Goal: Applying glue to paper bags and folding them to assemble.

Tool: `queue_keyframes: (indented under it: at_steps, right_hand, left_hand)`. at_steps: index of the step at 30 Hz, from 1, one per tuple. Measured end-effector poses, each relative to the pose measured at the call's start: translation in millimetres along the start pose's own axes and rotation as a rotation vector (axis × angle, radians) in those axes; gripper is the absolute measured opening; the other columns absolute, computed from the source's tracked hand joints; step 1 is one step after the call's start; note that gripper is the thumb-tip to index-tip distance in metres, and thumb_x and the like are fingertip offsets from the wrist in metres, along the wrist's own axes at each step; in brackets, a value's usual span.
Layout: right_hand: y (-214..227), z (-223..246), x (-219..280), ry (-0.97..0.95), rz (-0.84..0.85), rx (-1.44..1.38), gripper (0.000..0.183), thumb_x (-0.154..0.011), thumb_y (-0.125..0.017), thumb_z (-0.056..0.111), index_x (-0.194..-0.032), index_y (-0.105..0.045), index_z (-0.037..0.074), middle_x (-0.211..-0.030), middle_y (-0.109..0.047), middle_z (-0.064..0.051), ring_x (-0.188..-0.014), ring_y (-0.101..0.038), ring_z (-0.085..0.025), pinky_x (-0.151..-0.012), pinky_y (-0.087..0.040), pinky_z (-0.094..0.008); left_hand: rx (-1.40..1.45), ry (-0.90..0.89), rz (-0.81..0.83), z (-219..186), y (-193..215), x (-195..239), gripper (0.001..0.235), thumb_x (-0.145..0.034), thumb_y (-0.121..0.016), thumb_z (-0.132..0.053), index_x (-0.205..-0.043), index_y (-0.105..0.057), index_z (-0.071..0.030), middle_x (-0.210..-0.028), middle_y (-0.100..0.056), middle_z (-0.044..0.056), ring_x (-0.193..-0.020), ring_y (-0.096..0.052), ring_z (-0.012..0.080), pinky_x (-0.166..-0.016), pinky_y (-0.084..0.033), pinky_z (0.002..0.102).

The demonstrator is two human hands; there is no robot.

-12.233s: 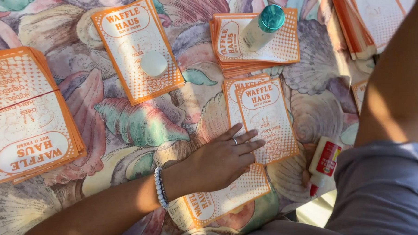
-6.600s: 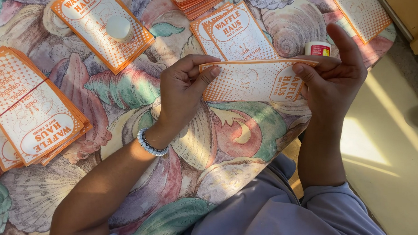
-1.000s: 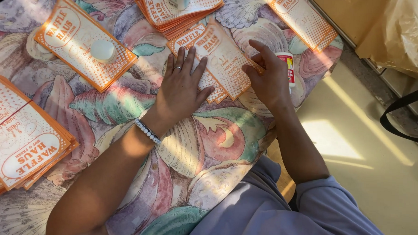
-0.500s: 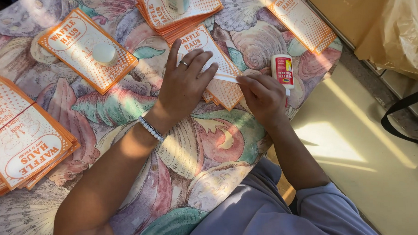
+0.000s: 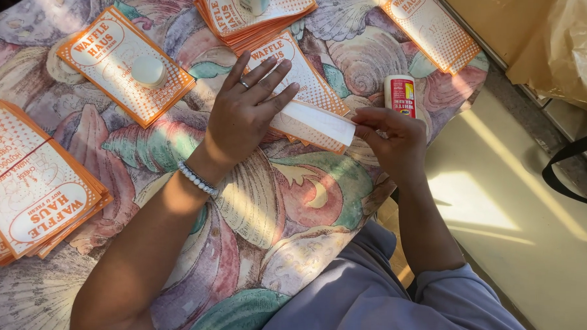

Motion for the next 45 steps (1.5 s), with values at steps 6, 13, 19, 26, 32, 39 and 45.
queue_keyframes:
  at_steps: [6, 13, 19, 26, 32, 39, 45]
  right_hand:
    - [5, -35, -17, -0.266, 0.058, -0.241, 0.027, -0.091, -0.081, -0.002, -0.117, -0.073, 0.000, -0.094, -0.072, -0.008, -0.086, -0.067, -0.010, -0.082, -0.057, -0.022]
    - [14, -27, -53, -0.203, 0.094, 0.177, 0.015, -0.098, -0.075, 0.002, -0.112, -0.079, 0.003, -0.084, -0.075, -0.004, -0.067, -0.060, -0.007, -0.061, -0.053, -0.024]
    - [-12, -44, -69, -0.148, 0.395, 0.187, 0.018, -0.091, -0.073, 0.000, -0.101, -0.083, 0.011, -0.090, -0.075, -0.006, -0.085, -0.063, -0.013, -0.067, -0.050, -0.034]
    - [-1, -47, -65, 0.064, 0.528, 0.398, 0.022, -0.093, -0.066, 0.001, -0.108, -0.082, 0.003, -0.097, -0.077, -0.011, -0.116, -0.058, -0.035, -0.085, -0.051, -0.047]
    - [50, -60, -48, -0.288, 0.165, 0.512, 0.069, -0.095, -0.089, 0.035, -0.145, -0.057, 0.000, -0.126, -0.051, -0.020, -0.113, -0.059, -0.035, -0.082, -0.051, -0.051]
    - [49, -79, -41, -0.699, 0.282, 0.280, 0.074, -0.079, -0.092, 0.032, -0.138, -0.057, 0.007, -0.109, -0.070, -0.009, -0.090, -0.068, -0.018, -0.071, -0.057, -0.035]
    - [79, -69, -32, -0.752, -0.311, -0.478, 0.023, -0.085, -0.081, 0.016, -0.099, -0.064, 0.009, -0.084, -0.066, 0.000, -0.073, -0.067, -0.011, -0.066, -0.056, -0.024]
  left_hand:
    - [0.093, -0.040, 0.046, 3, 22, 1, 0.026, -0.110, -0.060, -0.011, -0.134, -0.071, -0.013, -0.152, -0.054, 0.024, -0.139, -0.057, 0.0492, -0.120, -0.020, 0.072]
    - [0.224, -0.090, 0.212, 20, 13, 19, 0.018, -0.073, -0.066, -0.002, -0.084, -0.077, -0.012, -0.142, -0.067, 0.019, -0.138, -0.058, 0.0431, -0.122, -0.029, 0.066]
    - [0.285, 0.015, 0.407, 9, -1, 20, 0.024, -0.073, -0.070, -0.027, -0.066, -0.054, -0.011, -0.116, -0.073, 0.017, -0.106, -0.069, 0.0326, -0.110, -0.041, 0.055]
    - [-0.295, 0.131, 0.439, -15, -23, 12, 0.066, -0.103, -0.046, -0.069, -0.140, -0.062, -0.016, -0.103, -0.063, 0.008, -0.083, -0.063, 0.0294, -0.092, -0.048, 0.046]
    - [0.018, 0.106, 0.443, -32, -38, 13, 0.048, -0.104, -0.053, -0.029, -0.148, -0.060, -0.013, -0.160, -0.040, 0.029, -0.153, -0.025, 0.0467, -0.126, -0.012, 0.062]
    - [0.081, 0.096, 0.571, -33, -50, 24, 0.057, -0.109, -0.035, -0.035, -0.162, -0.039, -0.013, -0.168, -0.027, 0.021, -0.156, -0.021, 0.0418, -0.124, -0.011, 0.064]
    - [-0.010, 0.117, 0.682, -29, -58, 31, 0.064, -0.109, -0.026, -0.052, -0.164, -0.030, -0.021, -0.170, -0.018, 0.020, -0.157, -0.013, 0.0404, -0.122, -0.003, 0.066]
Point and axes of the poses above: each hand's wrist, its own x-axis away from the middle knuckle, its own y-axis out of the back of the hand, z = x × y, the point moved 6 cm from there along -x, towards the middle knuckle
